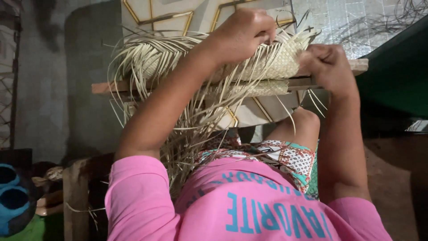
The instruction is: The person weaves a basket by hand using dried palm fibers. They interlace the fibers through a wooden frame, periodically lifting and rotating the basket to continue weaving around its circumference.
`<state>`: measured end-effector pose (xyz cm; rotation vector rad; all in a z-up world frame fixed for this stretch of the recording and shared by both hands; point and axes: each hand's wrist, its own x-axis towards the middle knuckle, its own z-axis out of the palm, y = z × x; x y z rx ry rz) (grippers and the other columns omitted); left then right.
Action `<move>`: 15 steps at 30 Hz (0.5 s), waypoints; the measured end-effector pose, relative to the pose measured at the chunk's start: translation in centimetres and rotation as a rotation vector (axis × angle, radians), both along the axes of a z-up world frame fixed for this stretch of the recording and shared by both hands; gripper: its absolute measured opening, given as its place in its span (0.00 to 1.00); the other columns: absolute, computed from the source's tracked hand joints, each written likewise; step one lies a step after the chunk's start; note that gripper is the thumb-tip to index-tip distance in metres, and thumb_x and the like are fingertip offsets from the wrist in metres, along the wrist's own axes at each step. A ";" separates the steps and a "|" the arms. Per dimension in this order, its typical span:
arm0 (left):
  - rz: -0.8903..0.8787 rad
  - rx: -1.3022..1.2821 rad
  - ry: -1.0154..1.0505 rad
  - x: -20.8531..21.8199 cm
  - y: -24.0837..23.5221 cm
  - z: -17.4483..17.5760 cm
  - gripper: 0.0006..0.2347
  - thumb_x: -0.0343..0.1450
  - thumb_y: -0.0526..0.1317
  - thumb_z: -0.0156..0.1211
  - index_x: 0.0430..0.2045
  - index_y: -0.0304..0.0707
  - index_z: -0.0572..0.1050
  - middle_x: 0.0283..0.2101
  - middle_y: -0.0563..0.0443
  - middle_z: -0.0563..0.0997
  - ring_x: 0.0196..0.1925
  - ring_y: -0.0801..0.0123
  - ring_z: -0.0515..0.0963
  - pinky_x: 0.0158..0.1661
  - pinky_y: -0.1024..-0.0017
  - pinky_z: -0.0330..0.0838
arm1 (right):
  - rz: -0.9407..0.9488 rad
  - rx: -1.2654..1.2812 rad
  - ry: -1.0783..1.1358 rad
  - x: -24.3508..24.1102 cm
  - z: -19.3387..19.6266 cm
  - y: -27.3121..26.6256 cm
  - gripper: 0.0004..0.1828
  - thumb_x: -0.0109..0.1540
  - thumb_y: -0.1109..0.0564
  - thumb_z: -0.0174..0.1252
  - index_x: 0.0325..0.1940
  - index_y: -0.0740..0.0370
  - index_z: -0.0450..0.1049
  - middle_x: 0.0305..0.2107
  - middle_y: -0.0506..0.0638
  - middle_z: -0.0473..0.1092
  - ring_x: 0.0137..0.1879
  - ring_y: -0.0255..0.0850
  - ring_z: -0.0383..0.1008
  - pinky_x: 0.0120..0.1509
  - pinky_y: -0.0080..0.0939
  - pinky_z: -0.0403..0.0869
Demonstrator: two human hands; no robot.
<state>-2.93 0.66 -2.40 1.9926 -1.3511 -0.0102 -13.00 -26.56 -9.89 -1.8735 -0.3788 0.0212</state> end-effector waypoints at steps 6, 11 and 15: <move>0.261 0.133 0.044 -2.2 -0.3 1.5 0.10 0.70 0.22 0.53 0.27 0.35 0.79 0.32 0.45 0.84 0.33 0.63 0.83 0.31 0.71 0.78 | 0.094 0.098 0.042 -0.1 -0.5 -2.2 0.09 0.70 0.71 0.54 0.53 0.67 0.74 0.44 0.54 0.74 0.52 0.41 0.76 0.59 0.41 0.78; 0.373 0.072 -0.087 -3.9 -0.9 2.0 0.03 0.71 0.31 0.64 0.28 0.35 0.76 0.35 0.45 0.78 0.39 0.54 0.81 0.34 0.61 0.78 | 0.059 0.065 -0.025 -0.4 0.1 -1.4 0.11 0.69 0.76 0.53 0.50 0.67 0.74 0.43 0.51 0.73 0.53 0.38 0.76 0.59 0.37 0.77; 0.375 0.229 0.050 -4.4 -1.2 2.7 0.09 0.75 0.31 0.61 0.22 0.34 0.73 0.21 0.47 0.80 0.24 0.66 0.84 0.21 0.74 0.76 | 0.045 0.079 -0.117 -0.7 0.5 -1.1 0.17 0.65 0.79 0.45 0.49 0.66 0.73 0.43 0.52 0.71 0.50 0.39 0.71 0.55 0.37 0.71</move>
